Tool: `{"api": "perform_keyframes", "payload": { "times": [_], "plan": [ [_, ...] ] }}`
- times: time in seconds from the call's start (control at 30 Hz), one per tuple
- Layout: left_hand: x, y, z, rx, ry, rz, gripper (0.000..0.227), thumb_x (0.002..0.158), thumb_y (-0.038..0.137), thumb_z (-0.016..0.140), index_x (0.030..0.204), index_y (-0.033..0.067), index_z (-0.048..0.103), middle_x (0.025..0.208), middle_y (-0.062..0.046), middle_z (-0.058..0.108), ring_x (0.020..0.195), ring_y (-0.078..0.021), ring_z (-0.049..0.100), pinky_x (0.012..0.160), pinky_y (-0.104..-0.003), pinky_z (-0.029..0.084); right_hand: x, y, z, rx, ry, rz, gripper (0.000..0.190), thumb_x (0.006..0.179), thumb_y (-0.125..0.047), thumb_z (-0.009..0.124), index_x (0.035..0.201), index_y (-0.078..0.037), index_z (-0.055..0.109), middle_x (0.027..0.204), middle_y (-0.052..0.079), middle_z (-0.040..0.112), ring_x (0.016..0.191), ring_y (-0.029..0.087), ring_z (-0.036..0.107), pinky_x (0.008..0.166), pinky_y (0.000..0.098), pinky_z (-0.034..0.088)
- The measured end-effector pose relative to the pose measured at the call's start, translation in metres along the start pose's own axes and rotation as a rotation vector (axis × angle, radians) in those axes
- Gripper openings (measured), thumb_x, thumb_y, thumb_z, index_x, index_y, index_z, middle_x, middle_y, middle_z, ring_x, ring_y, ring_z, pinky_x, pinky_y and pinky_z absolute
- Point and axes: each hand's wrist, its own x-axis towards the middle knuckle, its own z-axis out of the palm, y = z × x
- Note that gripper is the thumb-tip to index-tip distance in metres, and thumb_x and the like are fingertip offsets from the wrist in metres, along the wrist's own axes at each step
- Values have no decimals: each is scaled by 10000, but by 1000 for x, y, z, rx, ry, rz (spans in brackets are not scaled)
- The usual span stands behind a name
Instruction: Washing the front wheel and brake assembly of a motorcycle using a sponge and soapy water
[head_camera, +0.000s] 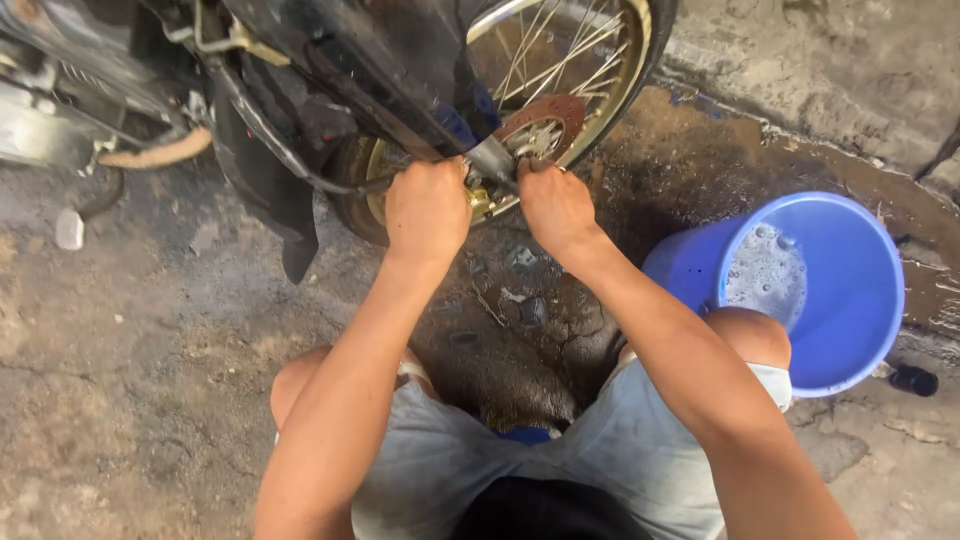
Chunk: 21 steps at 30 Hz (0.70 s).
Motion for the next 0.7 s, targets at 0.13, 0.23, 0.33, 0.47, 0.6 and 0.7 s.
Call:
{"api": "perform_keyframes", "payload": {
  "times": [0.13,0.23,0.33,0.47,0.6,0.7],
  "plan": [
    [-1,-1,0,-20,23,46,194,972,159,671,889,25,784,649,-221,672,621,-458,726,522,-505,620,9,11,24,55,29,11,261,946,-66,509,1043,-58,751,792,197,747,780,442,761,633,546,625],
    [6,-4,1,-20,10,36,189,963,160,664,872,44,782,658,-212,678,644,-467,731,530,-539,616,5,0,-1,49,27,-2,263,943,-61,513,1043,-56,757,788,204,746,785,451,761,639,545,625],
    [-6,-3,4,-6,-8,22,191,957,173,655,854,62,772,662,-200,681,658,-462,739,544,-551,614,-2,17,31,65,-17,40,283,932,-54,505,1017,-49,774,803,213,754,793,452,762,653,544,626],
    [-5,1,-6,-54,14,39,195,973,146,664,852,46,780,656,-207,684,648,-469,734,568,-533,627,-13,4,-20,181,6,-46,288,947,-53,508,1116,-77,739,920,187,760,796,464,756,678,557,628],
    [0,3,-13,-42,7,54,221,989,146,643,854,25,768,650,-229,678,638,-474,730,537,-521,622,-9,7,-15,126,21,-20,302,984,-34,489,1169,-53,727,978,188,759,840,451,761,716,552,632],
    [0,1,-11,-43,-22,66,209,1013,131,634,917,5,769,639,-217,667,645,-447,734,568,-510,641,-3,8,-3,104,-11,11,311,972,-49,492,1129,-100,756,912,162,759,803,419,766,678,515,647]
  ]
}}
